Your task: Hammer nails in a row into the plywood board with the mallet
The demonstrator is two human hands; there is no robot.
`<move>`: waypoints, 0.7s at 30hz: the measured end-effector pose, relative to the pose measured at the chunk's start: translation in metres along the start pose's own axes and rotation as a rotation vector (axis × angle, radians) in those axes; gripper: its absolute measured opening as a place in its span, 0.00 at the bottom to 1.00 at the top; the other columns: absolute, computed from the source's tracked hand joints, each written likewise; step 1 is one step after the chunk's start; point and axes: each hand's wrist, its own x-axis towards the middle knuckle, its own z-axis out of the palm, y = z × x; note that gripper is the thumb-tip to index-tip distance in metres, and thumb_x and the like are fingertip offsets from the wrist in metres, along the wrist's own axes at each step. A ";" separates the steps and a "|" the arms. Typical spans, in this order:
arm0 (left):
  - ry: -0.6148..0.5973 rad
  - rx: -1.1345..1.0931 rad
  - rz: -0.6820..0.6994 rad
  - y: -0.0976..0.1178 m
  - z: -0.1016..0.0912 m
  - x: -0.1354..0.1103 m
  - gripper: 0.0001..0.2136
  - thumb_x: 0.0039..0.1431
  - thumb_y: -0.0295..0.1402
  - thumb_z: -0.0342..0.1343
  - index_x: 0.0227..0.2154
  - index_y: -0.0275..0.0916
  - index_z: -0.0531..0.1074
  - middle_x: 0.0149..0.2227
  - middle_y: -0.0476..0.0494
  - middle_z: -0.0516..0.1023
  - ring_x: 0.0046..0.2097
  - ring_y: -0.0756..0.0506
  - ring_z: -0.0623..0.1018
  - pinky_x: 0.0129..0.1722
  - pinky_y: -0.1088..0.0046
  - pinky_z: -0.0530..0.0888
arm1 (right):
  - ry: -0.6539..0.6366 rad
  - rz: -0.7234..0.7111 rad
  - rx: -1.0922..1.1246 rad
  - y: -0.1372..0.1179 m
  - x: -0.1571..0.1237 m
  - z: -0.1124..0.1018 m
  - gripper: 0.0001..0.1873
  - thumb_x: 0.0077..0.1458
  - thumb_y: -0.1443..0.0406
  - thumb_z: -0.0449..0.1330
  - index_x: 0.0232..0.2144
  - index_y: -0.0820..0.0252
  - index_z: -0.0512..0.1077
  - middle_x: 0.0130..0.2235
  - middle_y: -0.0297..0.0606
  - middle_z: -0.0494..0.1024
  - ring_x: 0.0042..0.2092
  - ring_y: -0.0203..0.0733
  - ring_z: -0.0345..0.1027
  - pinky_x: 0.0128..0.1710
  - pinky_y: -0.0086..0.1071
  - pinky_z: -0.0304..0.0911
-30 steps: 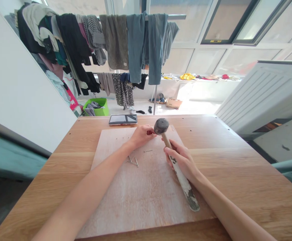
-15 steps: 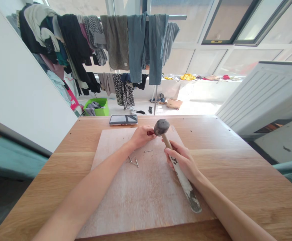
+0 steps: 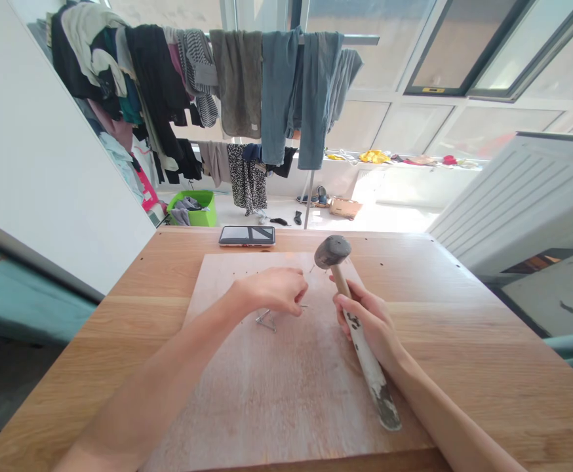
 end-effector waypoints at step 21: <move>0.404 -0.075 -0.004 -0.044 0.003 0.015 0.07 0.52 0.21 0.57 0.28 0.37 0.78 0.32 0.45 0.79 0.34 0.47 0.76 0.35 0.74 0.68 | -0.006 -0.024 0.001 0.003 -0.002 -0.001 0.22 0.60 0.55 0.62 0.53 0.59 0.71 0.23 0.25 0.66 0.19 0.32 0.58 0.16 0.26 0.55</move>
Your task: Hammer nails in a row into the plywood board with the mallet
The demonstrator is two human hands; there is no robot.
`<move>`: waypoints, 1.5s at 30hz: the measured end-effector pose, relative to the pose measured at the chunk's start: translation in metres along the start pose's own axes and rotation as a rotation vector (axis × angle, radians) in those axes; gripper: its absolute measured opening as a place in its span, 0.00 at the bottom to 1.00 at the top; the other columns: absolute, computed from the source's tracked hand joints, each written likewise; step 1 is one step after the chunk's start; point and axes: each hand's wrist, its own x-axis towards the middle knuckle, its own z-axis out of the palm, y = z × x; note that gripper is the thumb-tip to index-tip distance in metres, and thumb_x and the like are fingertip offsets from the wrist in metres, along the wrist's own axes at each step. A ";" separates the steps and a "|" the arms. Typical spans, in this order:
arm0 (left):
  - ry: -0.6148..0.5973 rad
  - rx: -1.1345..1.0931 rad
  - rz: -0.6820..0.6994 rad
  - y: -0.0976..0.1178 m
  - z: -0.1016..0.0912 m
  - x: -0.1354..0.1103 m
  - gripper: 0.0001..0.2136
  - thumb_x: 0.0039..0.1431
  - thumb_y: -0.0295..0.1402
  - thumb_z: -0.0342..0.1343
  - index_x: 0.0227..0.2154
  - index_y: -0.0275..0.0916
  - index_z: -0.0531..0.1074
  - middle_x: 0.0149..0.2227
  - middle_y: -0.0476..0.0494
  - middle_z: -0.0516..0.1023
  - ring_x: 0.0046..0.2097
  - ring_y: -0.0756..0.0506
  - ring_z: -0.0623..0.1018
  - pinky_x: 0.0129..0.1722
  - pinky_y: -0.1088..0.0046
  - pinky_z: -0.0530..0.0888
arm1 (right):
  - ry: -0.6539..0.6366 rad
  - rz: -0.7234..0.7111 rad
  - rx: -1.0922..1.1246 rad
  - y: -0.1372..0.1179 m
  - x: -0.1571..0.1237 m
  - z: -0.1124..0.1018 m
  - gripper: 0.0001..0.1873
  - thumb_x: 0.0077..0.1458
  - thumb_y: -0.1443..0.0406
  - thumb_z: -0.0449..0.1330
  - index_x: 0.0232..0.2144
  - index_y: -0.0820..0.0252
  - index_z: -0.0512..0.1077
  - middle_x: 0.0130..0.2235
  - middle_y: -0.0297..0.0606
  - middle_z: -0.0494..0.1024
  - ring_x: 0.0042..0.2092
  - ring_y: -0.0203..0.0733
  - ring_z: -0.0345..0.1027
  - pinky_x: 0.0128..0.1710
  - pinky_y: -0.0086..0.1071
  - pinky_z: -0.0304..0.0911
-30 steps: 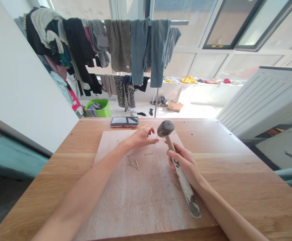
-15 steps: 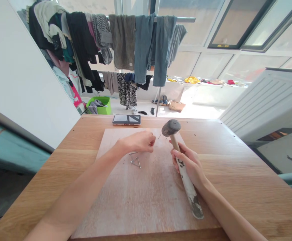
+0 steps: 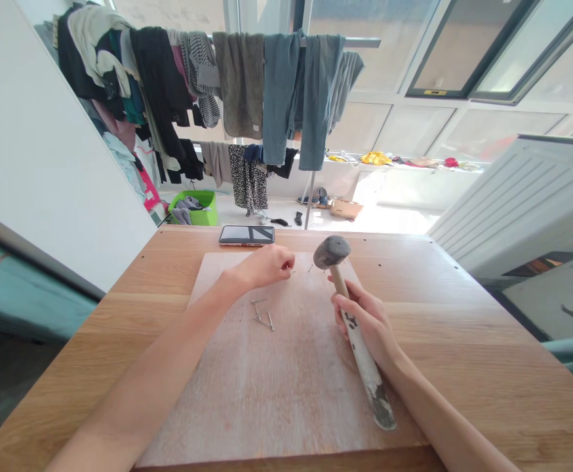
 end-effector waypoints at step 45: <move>-0.016 0.004 -0.155 0.012 -0.024 -0.015 0.10 0.45 0.33 0.66 0.32 0.40 0.74 0.35 0.46 0.75 0.32 0.46 0.71 0.30 0.71 0.64 | -0.006 0.017 -0.069 -0.025 -0.003 0.045 0.14 0.58 0.52 0.59 0.30 0.56 0.67 0.19 0.26 0.65 0.18 0.33 0.57 0.18 0.27 0.53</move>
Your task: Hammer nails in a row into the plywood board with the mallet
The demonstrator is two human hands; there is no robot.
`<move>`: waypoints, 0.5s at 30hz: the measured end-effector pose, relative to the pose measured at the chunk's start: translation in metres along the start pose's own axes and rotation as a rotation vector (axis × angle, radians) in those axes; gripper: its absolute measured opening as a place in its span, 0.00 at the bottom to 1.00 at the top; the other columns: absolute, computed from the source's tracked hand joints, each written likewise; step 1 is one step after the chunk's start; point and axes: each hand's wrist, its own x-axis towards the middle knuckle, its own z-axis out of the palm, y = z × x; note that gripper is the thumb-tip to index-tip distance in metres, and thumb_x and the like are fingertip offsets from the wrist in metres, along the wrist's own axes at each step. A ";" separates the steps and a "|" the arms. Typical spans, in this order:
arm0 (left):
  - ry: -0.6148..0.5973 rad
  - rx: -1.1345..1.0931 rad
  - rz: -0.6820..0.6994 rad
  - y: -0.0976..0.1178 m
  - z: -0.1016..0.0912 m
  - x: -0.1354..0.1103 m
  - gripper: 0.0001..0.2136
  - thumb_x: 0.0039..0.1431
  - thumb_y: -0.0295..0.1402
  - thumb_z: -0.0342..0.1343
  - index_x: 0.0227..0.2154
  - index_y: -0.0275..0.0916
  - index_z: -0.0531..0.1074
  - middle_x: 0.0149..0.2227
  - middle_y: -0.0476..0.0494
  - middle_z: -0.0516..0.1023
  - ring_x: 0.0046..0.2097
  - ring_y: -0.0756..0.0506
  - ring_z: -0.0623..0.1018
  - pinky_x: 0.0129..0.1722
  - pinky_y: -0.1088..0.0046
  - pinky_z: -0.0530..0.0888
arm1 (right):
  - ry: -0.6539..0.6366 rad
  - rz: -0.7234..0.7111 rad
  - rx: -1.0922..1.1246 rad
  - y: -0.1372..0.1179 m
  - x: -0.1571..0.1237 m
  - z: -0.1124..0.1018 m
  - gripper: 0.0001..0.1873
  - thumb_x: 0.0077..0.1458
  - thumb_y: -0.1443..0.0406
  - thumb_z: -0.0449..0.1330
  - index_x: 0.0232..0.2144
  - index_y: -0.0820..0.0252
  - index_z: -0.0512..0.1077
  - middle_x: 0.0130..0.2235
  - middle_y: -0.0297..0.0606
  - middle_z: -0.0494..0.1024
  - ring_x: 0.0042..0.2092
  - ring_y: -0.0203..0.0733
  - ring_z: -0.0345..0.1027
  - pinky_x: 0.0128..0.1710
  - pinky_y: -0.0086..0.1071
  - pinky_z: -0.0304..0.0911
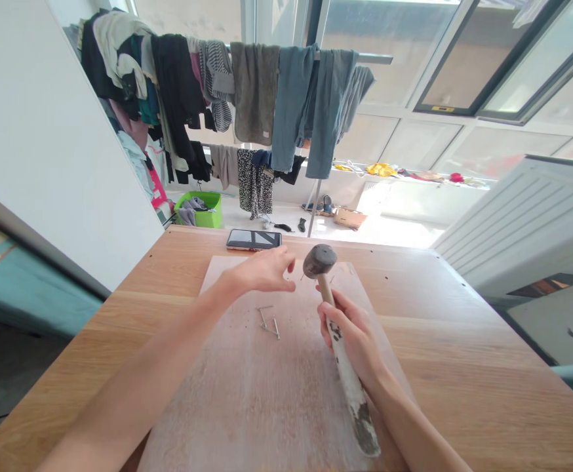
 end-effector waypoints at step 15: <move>-0.040 -0.028 0.077 -0.025 0.004 -0.025 0.02 0.49 0.26 0.59 0.25 0.39 0.72 0.29 0.48 0.77 0.29 0.47 0.73 0.28 0.73 0.63 | 0.002 -0.002 0.008 0.007 0.002 -0.002 0.15 0.58 0.52 0.59 0.30 0.56 0.65 0.18 0.25 0.65 0.18 0.33 0.55 0.18 0.27 0.52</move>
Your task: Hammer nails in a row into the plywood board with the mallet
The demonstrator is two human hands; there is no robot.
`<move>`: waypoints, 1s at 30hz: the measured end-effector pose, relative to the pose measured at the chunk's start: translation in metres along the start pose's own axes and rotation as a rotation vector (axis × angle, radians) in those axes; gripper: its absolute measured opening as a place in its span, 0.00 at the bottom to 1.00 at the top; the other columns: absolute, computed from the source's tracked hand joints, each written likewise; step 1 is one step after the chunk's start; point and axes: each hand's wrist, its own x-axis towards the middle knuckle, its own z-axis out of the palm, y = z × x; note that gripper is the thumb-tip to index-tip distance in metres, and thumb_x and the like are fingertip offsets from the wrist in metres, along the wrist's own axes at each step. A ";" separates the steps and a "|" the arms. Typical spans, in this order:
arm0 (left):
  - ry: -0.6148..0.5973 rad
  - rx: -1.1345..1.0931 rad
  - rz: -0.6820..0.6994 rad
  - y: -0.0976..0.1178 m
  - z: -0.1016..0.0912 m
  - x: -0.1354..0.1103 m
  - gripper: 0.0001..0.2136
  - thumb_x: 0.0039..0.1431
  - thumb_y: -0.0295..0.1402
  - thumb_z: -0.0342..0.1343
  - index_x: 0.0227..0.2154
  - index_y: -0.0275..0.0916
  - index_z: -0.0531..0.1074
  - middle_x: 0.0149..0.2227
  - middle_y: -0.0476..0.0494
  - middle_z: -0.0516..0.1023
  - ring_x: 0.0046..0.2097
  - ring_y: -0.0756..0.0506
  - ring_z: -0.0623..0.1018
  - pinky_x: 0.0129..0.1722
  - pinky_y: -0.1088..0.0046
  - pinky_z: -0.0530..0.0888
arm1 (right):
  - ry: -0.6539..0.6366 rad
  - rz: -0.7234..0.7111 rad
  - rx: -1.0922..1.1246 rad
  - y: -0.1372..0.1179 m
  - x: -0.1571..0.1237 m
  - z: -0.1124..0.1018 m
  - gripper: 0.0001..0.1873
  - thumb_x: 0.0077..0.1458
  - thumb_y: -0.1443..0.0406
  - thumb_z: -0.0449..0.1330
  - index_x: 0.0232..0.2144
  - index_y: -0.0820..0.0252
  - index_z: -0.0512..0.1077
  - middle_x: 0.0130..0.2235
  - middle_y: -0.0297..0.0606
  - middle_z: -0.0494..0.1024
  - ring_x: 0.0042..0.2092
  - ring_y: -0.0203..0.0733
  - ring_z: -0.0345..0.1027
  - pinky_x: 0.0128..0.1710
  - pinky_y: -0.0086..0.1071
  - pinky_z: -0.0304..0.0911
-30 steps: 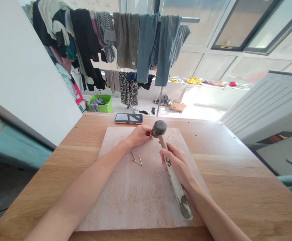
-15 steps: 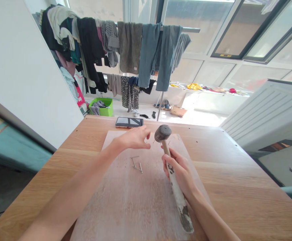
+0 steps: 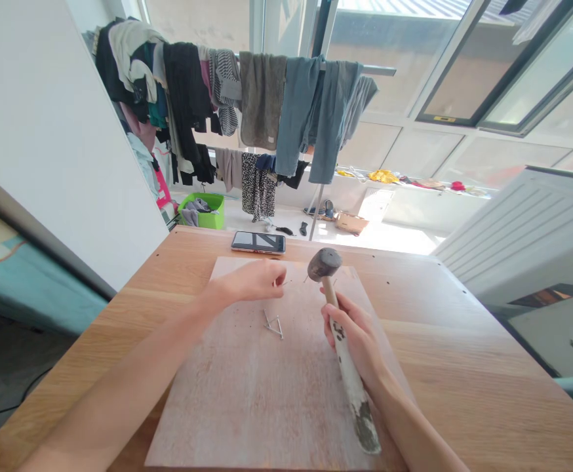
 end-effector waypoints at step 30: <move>0.294 -0.336 -0.007 -0.022 0.047 0.021 0.03 0.57 0.29 0.60 0.32 0.37 0.80 0.30 0.49 0.78 0.30 0.51 0.73 0.34 0.76 0.70 | -0.019 -0.001 0.014 -0.034 0.002 -0.004 0.10 0.59 0.56 0.59 0.33 0.56 0.69 0.19 0.26 0.66 0.18 0.32 0.56 0.17 0.26 0.54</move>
